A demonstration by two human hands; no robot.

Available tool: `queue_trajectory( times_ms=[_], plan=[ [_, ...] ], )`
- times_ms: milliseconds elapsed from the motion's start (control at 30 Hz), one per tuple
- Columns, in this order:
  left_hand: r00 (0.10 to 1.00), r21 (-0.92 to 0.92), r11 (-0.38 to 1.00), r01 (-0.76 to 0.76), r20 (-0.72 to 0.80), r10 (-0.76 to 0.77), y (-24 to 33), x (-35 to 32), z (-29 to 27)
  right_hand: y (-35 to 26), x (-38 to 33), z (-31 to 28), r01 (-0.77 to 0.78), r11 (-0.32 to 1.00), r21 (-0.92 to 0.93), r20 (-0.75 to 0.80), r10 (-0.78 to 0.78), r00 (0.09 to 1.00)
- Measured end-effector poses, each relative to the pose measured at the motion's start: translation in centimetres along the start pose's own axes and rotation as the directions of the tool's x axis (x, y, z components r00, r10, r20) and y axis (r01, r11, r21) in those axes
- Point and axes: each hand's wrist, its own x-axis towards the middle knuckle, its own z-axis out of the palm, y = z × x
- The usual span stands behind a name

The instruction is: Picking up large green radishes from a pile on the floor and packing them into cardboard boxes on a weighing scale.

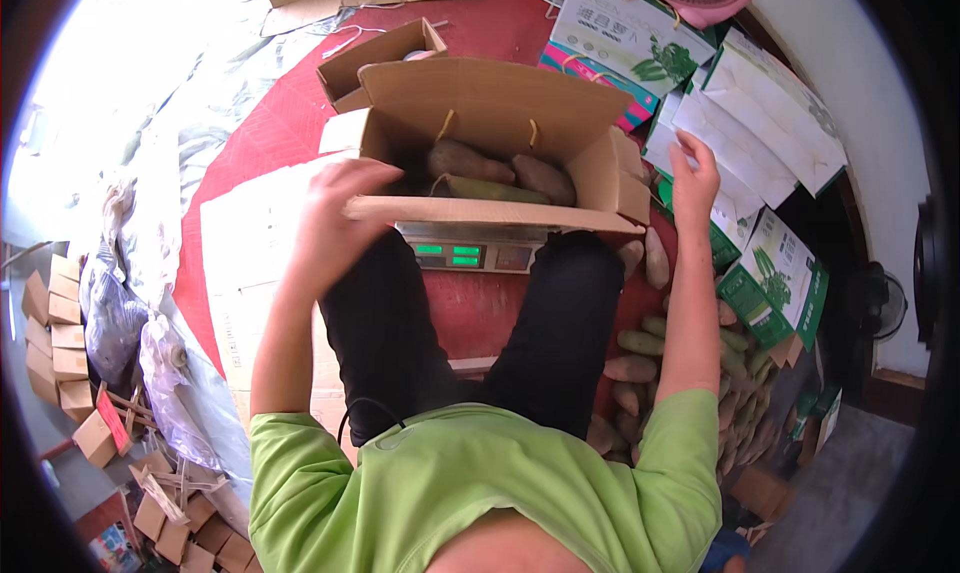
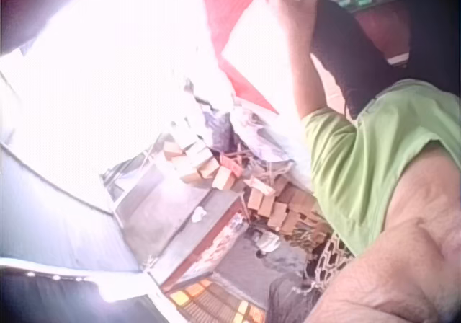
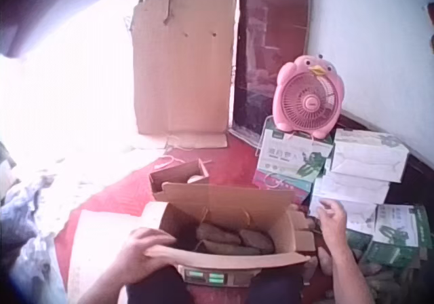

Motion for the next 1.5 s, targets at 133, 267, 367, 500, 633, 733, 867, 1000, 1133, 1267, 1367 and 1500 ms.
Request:
queue_trajectory(
  times_ms=[133, 267, 367, 500, 633, 733, 867, 1000, 1133, 1267, 1367, 1500],
  plan=[
    [0.955, 0.401, 0.875, -0.271, 0.228, 0.191, 1.1, 0.3, 3.4, -8.1, 3.4, 4.3, 0.393, 0.895, -0.213, 0.159, -0.365, 0.917],
    [0.941, 0.461, 0.823, -0.333, 0.221, 0.257, 1.5, 1.3, 4.7, -9.0, 5.9, 6.9, 0.518, 0.776, -0.359, 0.414, -0.365, 0.834],
    [0.937, 0.467, 0.813, -0.349, 0.199, 0.288, 1.2, 1.7, 4.6, -8.3, 7.2, 7.9, 0.357, 0.867, -0.348, 0.6, -0.087, 0.796],
    [0.938, 0.456, 0.82, -0.345, 0.191, 0.289, 0.4, 1.5, 3.9, -10.0, 6.8, 8.1, 0.508, 0.772, -0.382, 0.632, -0.184, 0.753],
    [0.948, 0.428, 0.846, -0.319, 0.151, 0.281, -0.9, 0.9, 2.2, -12.6, 6.5, 8.5, 0.579, 0.73, -0.364, 0.62, -0.274, 0.735],
    [0.967, 0.41, 0.876, -0.255, 0.088, 0.241, -2.6, -0.1, 0.1, -15.3, 6.4, 9.8, 0.618, 0.709, -0.339, 0.622, -0.324, 0.713],
    [0.987, 0.464, 0.874, -0.143, -0.002, 0.162, -5.4, -2.3, -3.5, -20.1, 5.9, 13.6, 0.731, 0.639, -0.239, 0.605, -0.491, 0.627],
    [0.982, 0.486, 0.871, -0.066, -0.126, 0.144, -7.1, -5.6, -6.9, -24.4, 4.8, 17.7, 0.791, 0.589, -0.167, 0.595, -0.579, 0.558],
    [0.979, 0.557, 0.83, 0.035, -0.187, 0.085, -7.4, -9.6, -10.9, -28.8, 2.1, 21.2, 0.828, 0.545, -0.132, 0.568, -0.643, 0.514],
    [0.979, 0.642, 0.754, 0.139, -0.203, -0.008, -7.6, -15.1, -14.6, -32.0, -2.8, 25.3, 0.864, 0.502, -0.045, 0.579, -0.691, 0.432],
    [0.965, 0.722, 0.644, 0.253, -0.24, -0.109, -7.4, -20.5, -16.2, -35.0, -8.2, 27.9, 0.85, 0.525, 0.038, 0.602, -0.691, 0.4],
    [0.924, 0.745, 0.548, 0.381, -0.28, -0.261, -8.4, -27.0, -16.9, -36.2, -15.5, 32.4, 0.831, 0.543, 0.121, 0.626, -0.691, 0.361]
  ],
)
